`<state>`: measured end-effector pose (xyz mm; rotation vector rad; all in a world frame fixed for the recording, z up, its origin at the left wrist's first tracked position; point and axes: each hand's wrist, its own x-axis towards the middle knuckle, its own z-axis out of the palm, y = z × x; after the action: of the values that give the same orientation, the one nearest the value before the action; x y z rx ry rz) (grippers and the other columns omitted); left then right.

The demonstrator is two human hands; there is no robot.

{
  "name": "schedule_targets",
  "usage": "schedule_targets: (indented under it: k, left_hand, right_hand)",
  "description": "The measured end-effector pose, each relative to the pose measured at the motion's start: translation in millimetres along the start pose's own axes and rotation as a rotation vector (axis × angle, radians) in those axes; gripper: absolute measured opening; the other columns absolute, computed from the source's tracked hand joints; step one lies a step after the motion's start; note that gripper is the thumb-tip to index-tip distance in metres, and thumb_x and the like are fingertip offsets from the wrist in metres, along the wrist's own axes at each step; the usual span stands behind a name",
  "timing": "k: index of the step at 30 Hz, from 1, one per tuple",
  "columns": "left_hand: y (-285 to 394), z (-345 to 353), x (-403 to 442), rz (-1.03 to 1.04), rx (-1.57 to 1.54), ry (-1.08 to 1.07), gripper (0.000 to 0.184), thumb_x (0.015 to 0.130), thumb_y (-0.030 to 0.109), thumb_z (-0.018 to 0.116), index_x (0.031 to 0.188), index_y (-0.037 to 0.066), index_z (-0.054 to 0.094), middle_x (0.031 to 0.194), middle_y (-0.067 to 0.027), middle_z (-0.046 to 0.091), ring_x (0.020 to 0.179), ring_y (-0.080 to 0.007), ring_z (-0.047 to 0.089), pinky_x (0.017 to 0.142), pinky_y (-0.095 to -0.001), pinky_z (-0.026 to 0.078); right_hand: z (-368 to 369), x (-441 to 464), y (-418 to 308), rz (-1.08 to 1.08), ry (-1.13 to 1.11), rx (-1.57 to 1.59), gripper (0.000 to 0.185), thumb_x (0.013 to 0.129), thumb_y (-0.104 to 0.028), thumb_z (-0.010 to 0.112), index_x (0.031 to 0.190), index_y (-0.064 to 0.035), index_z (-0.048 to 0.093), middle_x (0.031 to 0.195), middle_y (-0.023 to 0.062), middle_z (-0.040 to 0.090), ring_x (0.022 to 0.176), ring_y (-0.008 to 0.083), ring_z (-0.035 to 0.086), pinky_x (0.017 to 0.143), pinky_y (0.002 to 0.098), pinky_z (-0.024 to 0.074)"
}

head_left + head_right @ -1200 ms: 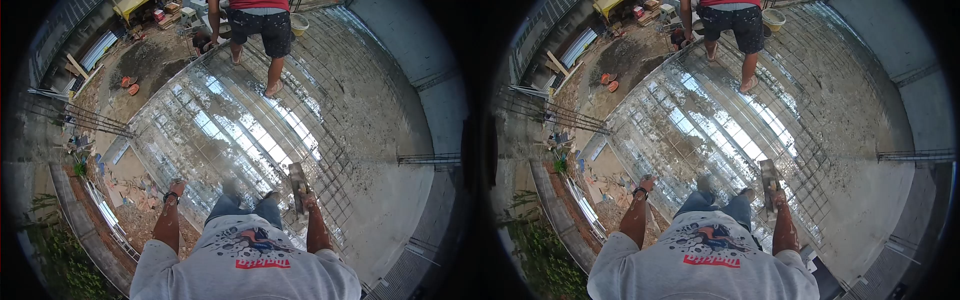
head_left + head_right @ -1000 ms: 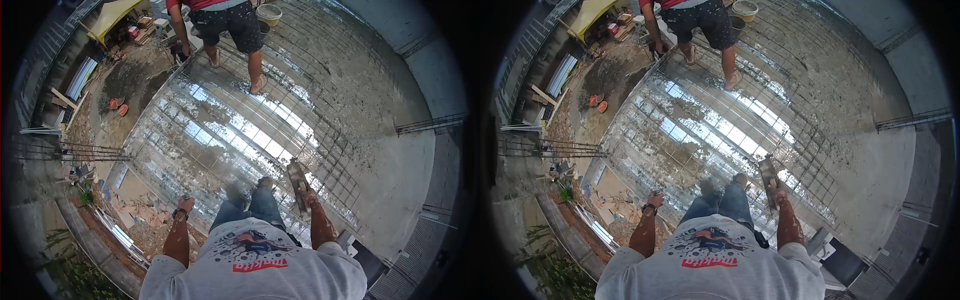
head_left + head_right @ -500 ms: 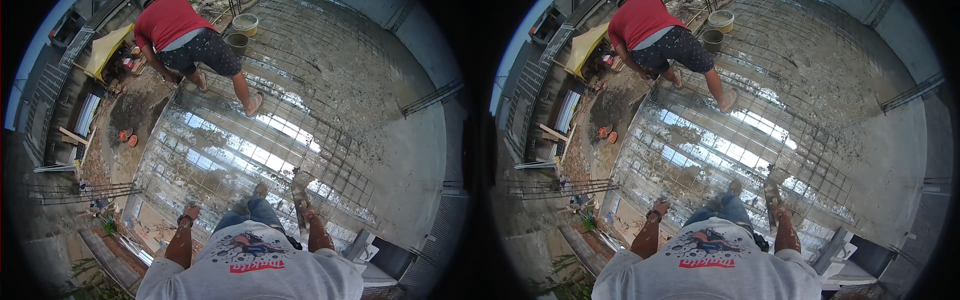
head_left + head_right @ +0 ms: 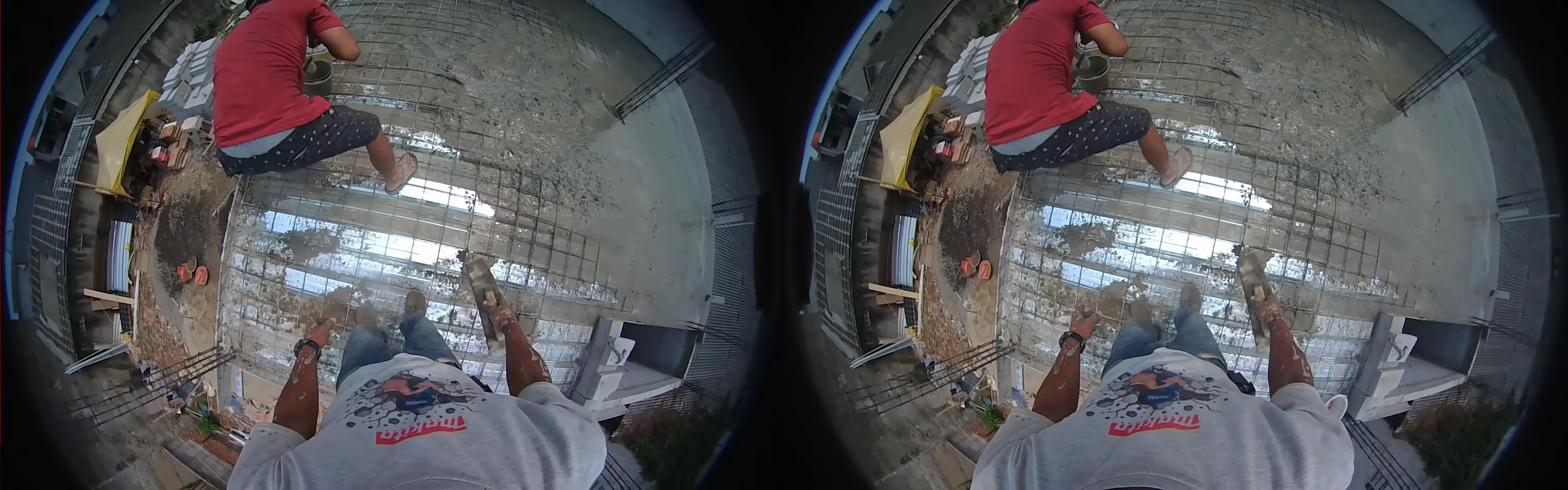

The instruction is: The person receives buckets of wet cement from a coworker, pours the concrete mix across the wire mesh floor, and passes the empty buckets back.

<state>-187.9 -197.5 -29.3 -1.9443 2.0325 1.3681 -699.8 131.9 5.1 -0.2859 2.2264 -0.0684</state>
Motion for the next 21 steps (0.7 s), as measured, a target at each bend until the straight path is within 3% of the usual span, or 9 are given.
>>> schedule_targets:
  k: [3,4,6,9,12,15,16,18,21]
  left_hand:
    - [41.5,-32.0,-22.2,-0.119,-0.054,-0.281,0.051,0.082,0.046,0.063,0.101,-0.001,0.065,0.084,-0.0172,0.068,0.082,-0.0322,0.065,0.075,-0.0411,0.049]
    - [32.6,-33.0,-18.1,-0.164,-0.100,-0.256,0.049,0.082,0.043,0.063,0.100,-0.002,0.065,0.081,-0.0157,0.068,0.080,-0.0304,0.065,0.073,-0.0406,0.049]
    - [-19.8,-38.1,0.1,-0.245,-0.170,-0.208,0.044,0.081,0.038,0.065,0.097,-0.003,0.065,0.075,-0.0126,0.068,0.076,-0.0267,0.065,0.068,-0.0395,0.050]
    - [-34.4,-65.4,14.7,-0.304,-0.232,-0.332,0.051,0.086,0.028,0.063,0.127,0.005,0.044,0.107,-0.0115,0.064,0.092,-0.0269,0.064,0.071,-0.0447,0.052]
    - [-42.2,-76.2,26.1,-0.383,-0.330,-0.370,0.052,0.086,0.031,0.064,0.128,0.006,0.046,0.112,-0.0124,0.063,0.099,-0.0282,0.063,0.073,-0.0434,0.051]
    - [-53.8,-92.2,49.0,-0.422,-0.325,-0.369,0.056,0.082,0.021,0.067,0.128,0.001,0.042,0.113,-0.0204,0.062,0.097,-0.0315,0.063,0.070,-0.0430,0.053]
    - [-69.8,-97.3,66.6,-0.396,-0.309,-0.530,0.044,0.088,0.023,0.060,0.129,0.011,0.047,0.116,-0.0147,0.063,0.111,-0.0309,0.058,0.086,-0.0492,0.047]
    - [-107.7,-97.2,104.4,-0.121,0.101,-0.547,0.036,0.092,0.024,0.051,0.127,0.017,0.051,0.121,-0.0099,0.062,0.116,-0.0294,0.055,0.094,-0.0541,0.040]
    - [-134.8,-110.1,143.7,0.211,0.311,-0.631,0.035,0.096,0.028,0.039,0.126,0.019,0.055,0.132,-0.0053,0.055,0.120,-0.0281,0.052,0.103,-0.0537,0.031]
  right_hand:
    - [52.8,33.5,52.6,-0.123,0.012,-0.187,0.073,0.084,-0.066,0.050,0.120,-0.0036,0.058,0.100,0.0210,0.066,0.096,0.0327,0.064,0.079,0.0433,0.0509]
    - [76.1,42.6,74.1,-0.200,0.024,-0.259,0.073,0.084,-0.067,0.050,0.118,-0.0028,0.059,0.096,0.0204,0.067,0.092,0.0313,0.065,0.076,0.0431,0.0522]
    - [79.6,-4.1,52.9,-0.012,-0.088,-0.032,0.073,0.083,-0.067,0.051,0.111,-0.0009,0.061,0.087,0.0171,0.067,0.081,0.0281,0.066,0.067,0.0423,0.0538]
    - [104.1,-44.5,50.3,0.096,-0.015,0.189,0.068,0.080,-0.063,0.060,0.099,0.0012,0.064,0.074,0.0116,0.064,0.062,0.0233,0.064,0.054,0.0409,0.0535]
    - [119.5,-84.3,56.1,0.243,0.071,0.285,0.065,0.078,-0.060,0.065,0.099,0.0012,0.064,0.074,0.0118,0.064,0.063,0.0233,0.064,0.053,0.0398,0.0528]
    - [147.7,-114.2,65.4,0.371,0.134,0.351,0.064,0.077,-0.058,0.068,0.101,0.0015,0.064,0.075,0.0132,0.065,0.066,0.0237,0.065,0.053,0.0380,0.0518]
    - [148.4,-131.9,60.5,0.358,0.151,0.345,0.063,0.077,-0.057,0.068,0.102,0.0016,0.064,0.077,0.0137,0.065,0.069,0.0244,0.065,0.055,0.0378,0.0519]
    - [149.7,-161.4,49.4,0.371,0.152,0.416,0.063,0.077,-0.055,0.069,0.104,0.0019,0.064,0.079,0.0150,0.066,0.073,0.0258,0.066,0.059,0.0381,0.0517]
    - [156.5,-197.3,30.4,0.431,0.114,0.575,0.061,0.078,-0.052,0.070,0.107,0.0017,0.063,0.086,0.0177,0.067,0.076,0.0273,0.066,0.065,0.0390,0.0525]
